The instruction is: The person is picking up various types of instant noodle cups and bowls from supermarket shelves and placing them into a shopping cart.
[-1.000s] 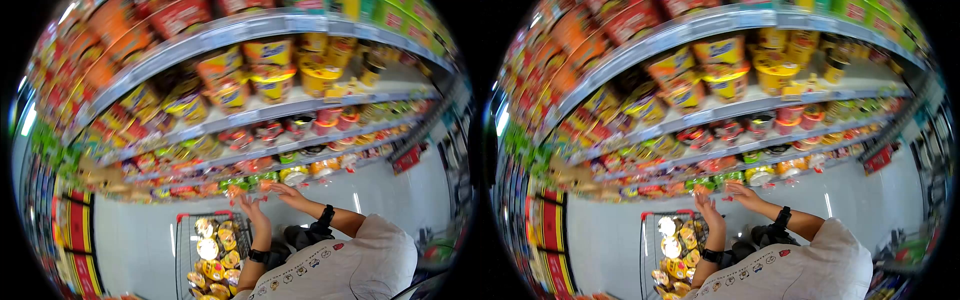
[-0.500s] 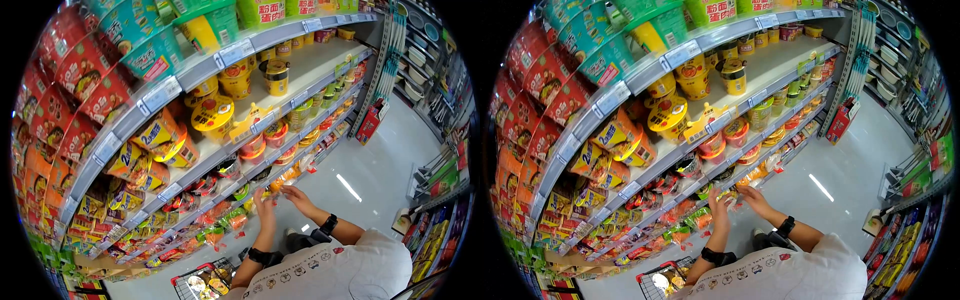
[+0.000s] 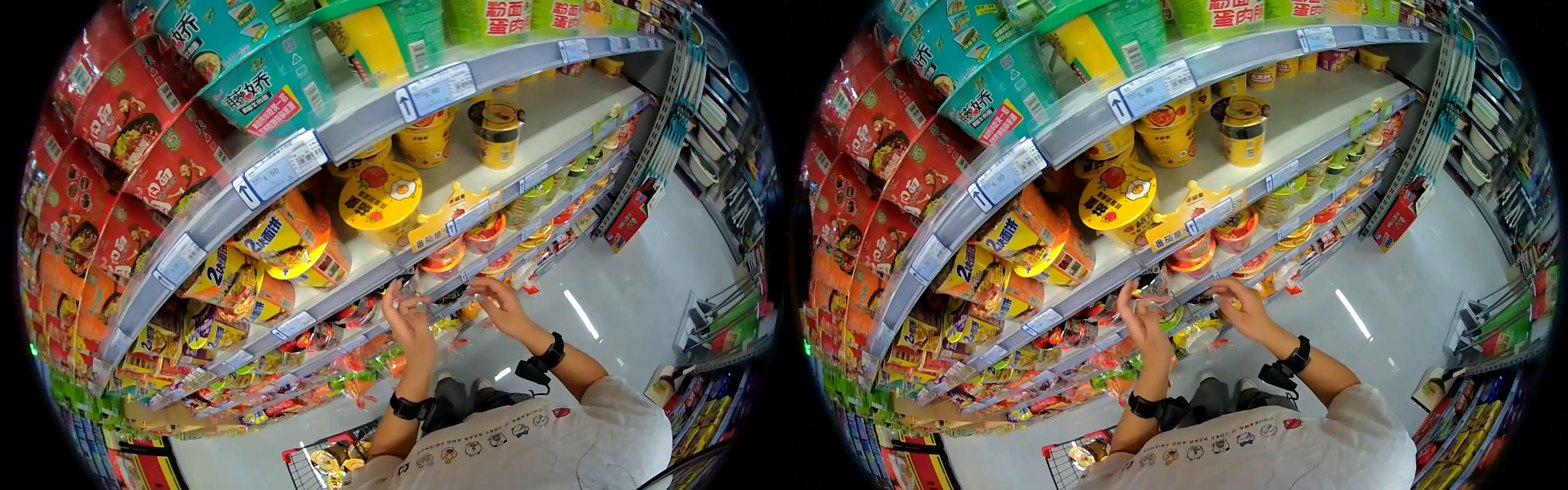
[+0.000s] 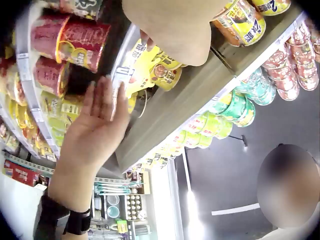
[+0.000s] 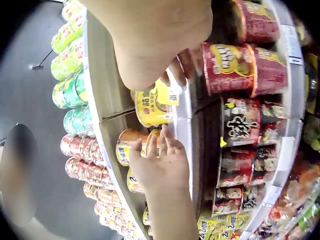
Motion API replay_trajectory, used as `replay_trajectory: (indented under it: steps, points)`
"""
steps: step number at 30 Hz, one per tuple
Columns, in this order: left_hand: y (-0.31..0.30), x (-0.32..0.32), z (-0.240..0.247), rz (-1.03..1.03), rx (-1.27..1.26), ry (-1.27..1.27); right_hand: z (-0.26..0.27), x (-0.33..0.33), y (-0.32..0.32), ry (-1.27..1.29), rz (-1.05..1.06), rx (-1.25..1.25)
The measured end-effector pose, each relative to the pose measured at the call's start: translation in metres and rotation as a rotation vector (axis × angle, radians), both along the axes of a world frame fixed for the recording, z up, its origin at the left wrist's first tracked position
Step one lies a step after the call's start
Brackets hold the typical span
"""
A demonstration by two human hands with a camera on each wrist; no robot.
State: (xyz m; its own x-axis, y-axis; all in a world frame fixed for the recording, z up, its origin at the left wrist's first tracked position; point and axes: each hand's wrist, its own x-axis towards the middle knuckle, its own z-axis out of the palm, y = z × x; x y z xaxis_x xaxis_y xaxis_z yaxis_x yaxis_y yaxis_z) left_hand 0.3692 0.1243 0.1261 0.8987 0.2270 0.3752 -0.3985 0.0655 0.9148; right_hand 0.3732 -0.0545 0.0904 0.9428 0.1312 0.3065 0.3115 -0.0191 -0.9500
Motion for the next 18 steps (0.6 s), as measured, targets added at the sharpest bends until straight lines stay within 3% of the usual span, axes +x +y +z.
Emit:
replay_trajectory:
  steps: [2, 5, 10, 18]
  points:
    - [0.014, 0.018, 0.007, 0.001, 0.015, -0.057, 0.038, 0.016, 0.008, -0.296, -0.129, -0.212]
    - [0.029, 0.044, 0.022, 0.041, 0.153, -0.229, 0.088, 0.046, 0.025, -0.574, -0.301, -0.316]
    - [0.043, 0.073, 0.039, -0.114, 0.162, -0.058, 0.128, 0.097, 0.053, -0.514, -0.397, -0.382]
    - [0.063, 0.093, 0.033, -0.225, 0.26, 0.0, 0.116, 0.131, 0.076, -0.482, -0.464, -0.555]
